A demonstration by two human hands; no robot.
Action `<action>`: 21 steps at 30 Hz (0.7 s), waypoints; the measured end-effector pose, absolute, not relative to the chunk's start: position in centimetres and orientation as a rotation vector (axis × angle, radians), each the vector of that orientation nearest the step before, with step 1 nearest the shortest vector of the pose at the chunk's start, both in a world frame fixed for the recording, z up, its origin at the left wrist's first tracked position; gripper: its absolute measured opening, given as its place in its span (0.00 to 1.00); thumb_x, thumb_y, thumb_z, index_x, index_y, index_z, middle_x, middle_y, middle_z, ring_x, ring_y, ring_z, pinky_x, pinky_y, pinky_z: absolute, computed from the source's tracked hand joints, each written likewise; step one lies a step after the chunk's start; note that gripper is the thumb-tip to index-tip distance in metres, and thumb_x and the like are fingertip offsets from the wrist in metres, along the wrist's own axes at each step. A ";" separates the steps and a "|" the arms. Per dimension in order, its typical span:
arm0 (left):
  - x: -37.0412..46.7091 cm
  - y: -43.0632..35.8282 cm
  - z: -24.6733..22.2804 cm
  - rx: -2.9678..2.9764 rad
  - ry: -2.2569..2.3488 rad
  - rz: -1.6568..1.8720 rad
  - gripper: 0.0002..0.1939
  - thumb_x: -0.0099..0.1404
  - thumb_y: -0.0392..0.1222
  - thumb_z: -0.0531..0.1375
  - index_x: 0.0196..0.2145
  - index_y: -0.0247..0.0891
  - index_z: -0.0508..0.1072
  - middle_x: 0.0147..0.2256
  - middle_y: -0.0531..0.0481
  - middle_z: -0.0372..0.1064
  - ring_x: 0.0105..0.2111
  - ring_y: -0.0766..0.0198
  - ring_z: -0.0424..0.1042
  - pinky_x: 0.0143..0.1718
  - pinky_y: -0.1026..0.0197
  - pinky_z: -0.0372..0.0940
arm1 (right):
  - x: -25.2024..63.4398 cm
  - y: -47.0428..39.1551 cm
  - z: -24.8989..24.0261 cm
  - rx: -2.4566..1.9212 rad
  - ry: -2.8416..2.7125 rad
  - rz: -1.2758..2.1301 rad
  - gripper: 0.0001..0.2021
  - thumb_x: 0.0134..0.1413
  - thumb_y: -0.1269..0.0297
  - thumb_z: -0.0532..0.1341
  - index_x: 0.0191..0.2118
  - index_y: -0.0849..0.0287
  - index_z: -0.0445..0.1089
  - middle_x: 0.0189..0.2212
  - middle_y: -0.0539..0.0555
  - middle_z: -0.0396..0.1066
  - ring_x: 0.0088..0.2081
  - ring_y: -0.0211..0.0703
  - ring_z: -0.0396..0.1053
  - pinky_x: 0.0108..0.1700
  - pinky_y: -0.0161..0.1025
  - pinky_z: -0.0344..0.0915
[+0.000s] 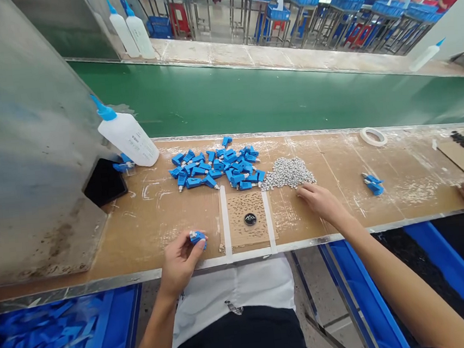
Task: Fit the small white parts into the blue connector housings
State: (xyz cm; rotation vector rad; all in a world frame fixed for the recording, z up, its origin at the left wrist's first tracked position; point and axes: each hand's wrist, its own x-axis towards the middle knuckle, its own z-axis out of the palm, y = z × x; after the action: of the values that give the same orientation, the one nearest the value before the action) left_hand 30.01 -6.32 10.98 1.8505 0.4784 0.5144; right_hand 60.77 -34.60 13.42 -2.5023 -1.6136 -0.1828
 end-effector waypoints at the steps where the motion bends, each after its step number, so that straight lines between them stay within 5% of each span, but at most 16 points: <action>1: 30.0 -6.3 11.0 1.843 0.483 0.508 0.13 0.66 0.50 0.60 0.35 0.37 0.75 0.30 0.48 0.76 0.30 0.63 0.74 0.35 0.63 0.68 | 60.5 -34.5 13.5 -2.483 -1.612 -0.134 0.14 0.66 0.69 0.51 0.39 0.53 0.75 0.37 0.57 0.75 0.36 0.47 0.73 0.39 0.41 0.69; 6: 30.0 -6.3 11.2 1.805 0.499 0.504 0.12 0.65 0.49 0.61 0.35 0.37 0.76 0.31 0.48 0.77 0.31 0.62 0.75 0.36 0.63 0.69 | 59.0 -33.5 13.6 -2.434 -1.388 -0.011 0.15 0.64 0.69 0.50 0.41 0.51 0.75 0.39 0.57 0.77 0.41 0.50 0.75 0.45 0.46 0.71; 15: 29.9 -6.3 11.4 1.732 0.516 0.524 0.12 0.65 0.49 0.62 0.35 0.37 0.76 0.30 0.48 0.76 0.30 0.62 0.75 0.35 0.63 0.69 | 57.7 -33.1 12.9 -2.472 -0.899 0.029 0.08 0.60 0.58 0.58 0.35 0.56 0.70 0.30 0.55 0.74 0.30 0.46 0.72 0.35 0.43 0.70; 21: 29.9 -6.2 11.5 1.737 0.498 0.530 0.12 0.65 0.49 0.61 0.35 0.36 0.76 0.30 0.48 0.76 0.30 0.62 0.75 0.35 0.63 0.69 | 58.5 -31.5 13.4 -2.462 -1.111 0.093 0.06 0.58 0.65 0.57 0.31 0.55 0.70 0.32 0.56 0.74 0.33 0.47 0.72 0.38 0.44 0.70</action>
State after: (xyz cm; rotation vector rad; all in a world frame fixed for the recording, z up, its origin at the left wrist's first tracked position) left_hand 29.88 -6.23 11.47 1.7374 0.4981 0.5300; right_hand 58.45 -31.45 13.38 -2.4618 -1.1107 0.0926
